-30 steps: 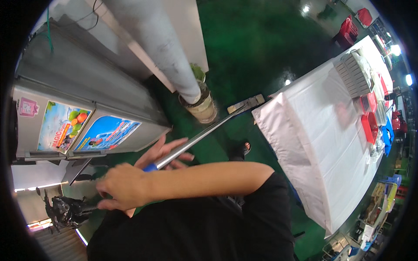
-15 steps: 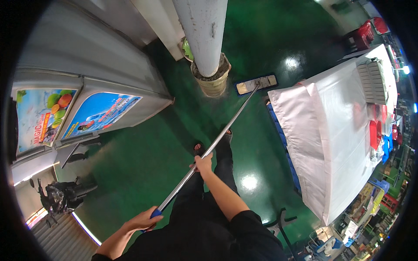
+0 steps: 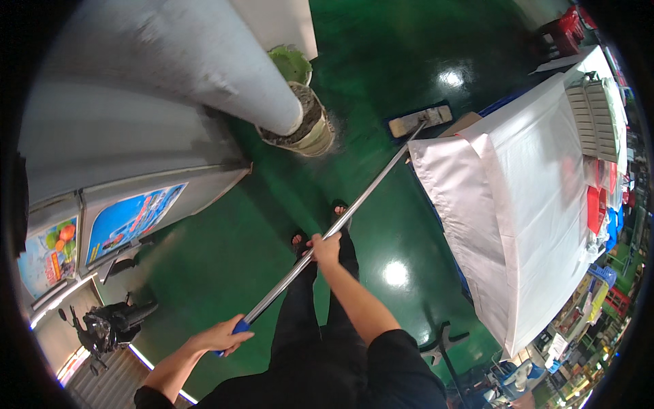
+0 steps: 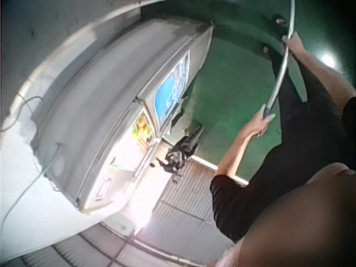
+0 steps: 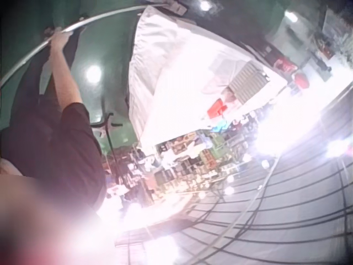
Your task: The person mops the green floor of a store using a flat mop. They move around the store, cleaning different areas, including under a table and near shelves. The person also moves a red plastic chair to clean underneath it.
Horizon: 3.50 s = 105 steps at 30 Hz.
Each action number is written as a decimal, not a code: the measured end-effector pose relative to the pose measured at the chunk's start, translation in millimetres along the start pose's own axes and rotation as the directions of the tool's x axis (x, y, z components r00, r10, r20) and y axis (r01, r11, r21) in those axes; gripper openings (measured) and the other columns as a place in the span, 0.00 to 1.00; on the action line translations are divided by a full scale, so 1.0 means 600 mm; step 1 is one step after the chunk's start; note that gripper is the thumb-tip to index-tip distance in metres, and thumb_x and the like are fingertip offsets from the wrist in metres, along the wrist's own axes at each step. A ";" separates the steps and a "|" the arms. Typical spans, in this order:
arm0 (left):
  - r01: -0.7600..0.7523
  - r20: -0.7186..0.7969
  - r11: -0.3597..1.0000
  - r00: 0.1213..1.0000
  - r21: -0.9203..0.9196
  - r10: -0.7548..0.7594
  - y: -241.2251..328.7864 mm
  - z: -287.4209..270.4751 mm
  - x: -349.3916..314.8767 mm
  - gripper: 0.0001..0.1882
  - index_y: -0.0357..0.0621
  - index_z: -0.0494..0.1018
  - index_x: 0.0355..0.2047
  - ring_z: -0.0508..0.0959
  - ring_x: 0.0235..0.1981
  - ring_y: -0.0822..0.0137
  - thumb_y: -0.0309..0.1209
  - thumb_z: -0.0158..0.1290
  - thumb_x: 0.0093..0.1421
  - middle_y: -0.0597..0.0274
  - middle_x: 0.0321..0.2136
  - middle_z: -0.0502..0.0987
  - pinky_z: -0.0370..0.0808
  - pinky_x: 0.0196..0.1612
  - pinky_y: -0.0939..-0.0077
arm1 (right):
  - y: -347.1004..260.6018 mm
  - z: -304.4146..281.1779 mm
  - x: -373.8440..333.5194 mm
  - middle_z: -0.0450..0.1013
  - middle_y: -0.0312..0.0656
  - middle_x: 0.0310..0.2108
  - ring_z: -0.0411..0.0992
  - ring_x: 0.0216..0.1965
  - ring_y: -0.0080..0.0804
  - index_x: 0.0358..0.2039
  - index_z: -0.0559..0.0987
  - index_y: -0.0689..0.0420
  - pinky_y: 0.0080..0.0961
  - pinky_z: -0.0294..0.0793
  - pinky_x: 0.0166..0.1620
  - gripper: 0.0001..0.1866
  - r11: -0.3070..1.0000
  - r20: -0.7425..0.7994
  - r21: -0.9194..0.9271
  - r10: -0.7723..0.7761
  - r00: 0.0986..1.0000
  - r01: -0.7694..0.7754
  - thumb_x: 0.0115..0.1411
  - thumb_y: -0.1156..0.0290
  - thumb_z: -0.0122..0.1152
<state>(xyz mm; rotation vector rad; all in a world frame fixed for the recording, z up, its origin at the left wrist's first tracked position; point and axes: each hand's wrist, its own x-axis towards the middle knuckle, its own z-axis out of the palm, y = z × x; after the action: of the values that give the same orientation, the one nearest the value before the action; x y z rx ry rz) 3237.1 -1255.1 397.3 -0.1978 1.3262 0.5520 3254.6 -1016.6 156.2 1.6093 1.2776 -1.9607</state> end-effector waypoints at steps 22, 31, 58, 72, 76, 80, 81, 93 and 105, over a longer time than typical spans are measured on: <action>0.138 0.000 0.513 0.965 -0.848 -0.261 -0.265 0.137 0.017 0.19 0.44 0.66 0.22 0.66 0.14 0.74 0.47 0.47 0.61 0.68 0.12 0.65 0.62 0.18 0.77 | 0.251 0.020 -0.072 0.70 0.54 0.30 0.74 0.28 0.41 0.43 0.55 0.65 0.34 0.77 0.28 0.31 0.968 0.233 -0.217 0.180 0.956 -0.130 0.51 0.61 0.63; 0.049 -0.358 0.995 0.934 0.085 -0.016 -0.040 0.099 0.164 0.23 0.35 0.69 0.25 0.74 0.21 0.59 0.47 0.49 0.59 0.53 0.17 0.71 0.69 0.28 0.64 | -0.023 -0.055 0.089 0.68 0.48 0.26 0.72 0.19 0.37 0.39 0.55 0.60 0.32 0.75 0.15 0.22 1.000 0.074 -0.018 0.026 0.997 -0.025 0.51 0.74 0.58; 0.299 -0.250 0.950 0.916 -0.094 -0.313 0.043 -0.140 -0.151 0.19 0.43 0.61 0.19 0.58 0.06 0.77 0.42 0.50 0.60 0.71 0.08 0.60 0.56 0.09 0.80 | -0.070 0.141 -0.075 0.70 0.48 0.30 0.73 0.19 0.35 0.52 0.49 0.63 0.26 0.76 0.20 0.34 0.952 0.181 0.291 0.046 0.982 -0.098 0.52 0.69 0.61; -0.075 0.141 0.816 0.972 -0.574 0.188 0.196 0.107 0.189 0.18 0.49 0.58 0.25 0.58 0.08 0.80 0.46 0.49 0.60 0.74 0.11 0.57 0.57 0.11 0.82 | -0.223 -0.189 0.226 0.67 0.45 0.16 0.68 0.10 0.34 0.24 0.66 0.69 0.26 0.67 0.10 0.07 0.972 -0.250 -0.190 -0.185 0.951 0.139 0.50 0.79 0.54; -0.058 0.159 0.752 0.964 -0.656 0.213 0.165 0.173 0.170 0.17 0.49 0.59 0.28 0.60 0.10 0.78 0.48 0.46 0.61 0.71 0.14 0.60 0.60 0.13 0.80 | -0.226 -0.193 0.198 0.73 0.50 0.22 0.74 0.18 0.41 0.40 0.59 0.68 0.30 0.75 0.19 0.18 0.862 -0.238 -0.506 -0.147 0.960 0.006 0.51 0.76 0.51; -0.032 0.151 0.676 0.966 -0.736 0.210 0.053 0.214 0.115 0.16 0.47 0.60 0.29 0.60 0.10 0.76 0.46 0.45 0.61 0.69 0.14 0.61 0.60 0.15 0.80 | -0.138 -0.116 0.133 0.74 0.53 0.26 0.76 0.21 0.40 0.43 0.58 0.70 0.31 0.77 0.20 0.21 0.688 -0.207 -0.725 -0.164 0.964 -0.039 0.49 0.76 0.52; -0.053 0.143 0.672 0.962 -0.738 0.233 0.019 0.224 0.105 0.16 0.47 0.60 0.29 0.60 0.10 0.76 0.46 0.45 0.62 0.68 0.14 0.61 0.60 0.15 0.80 | -0.110 -0.097 0.117 0.75 0.52 0.24 0.76 0.21 0.40 0.43 0.59 0.69 0.31 0.77 0.22 0.22 0.626 -0.193 -0.780 -0.210 0.958 -0.020 0.50 0.75 0.52; -0.436 0.475 0.840 0.693 -0.323 0.542 -0.070 0.305 0.074 0.32 0.40 0.65 0.47 0.73 0.43 0.66 0.57 0.28 0.63 0.58 0.41 0.73 0.69 0.47 0.69 | 0.059 -0.158 -0.372 0.59 0.54 0.54 0.63 0.53 0.39 0.64 0.41 0.61 0.33 0.69 0.50 0.45 0.912 0.304 0.187 -0.408 0.861 0.366 0.57 0.57 0.55; -0.365 -0.021 0.016 -0.011 0.931 1.000 0.225 0.315 0.205 0.30 0.49 0.65 0.50 0.67 0.53 0.55 0.29 0.60 0.44 0.55 0.47 0.71 0.60 0.57 0.55 | 0.108 -0.340 -0.609 0.59 0.34 0.09 0.57 0.11 0.24 0.30 0.73 0.55 0.27 0.65 0.31 0.30 -0.256 -0.613 0.528 -0.775 0.154 0.810 0.65 0.45 0.27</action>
<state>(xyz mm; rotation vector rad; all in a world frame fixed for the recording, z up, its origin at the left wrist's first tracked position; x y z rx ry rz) 3351.2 -1023.0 349.9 1.4662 2.4254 0.9301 3548.5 -1002.1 460.8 0.7569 1.8598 -3.9889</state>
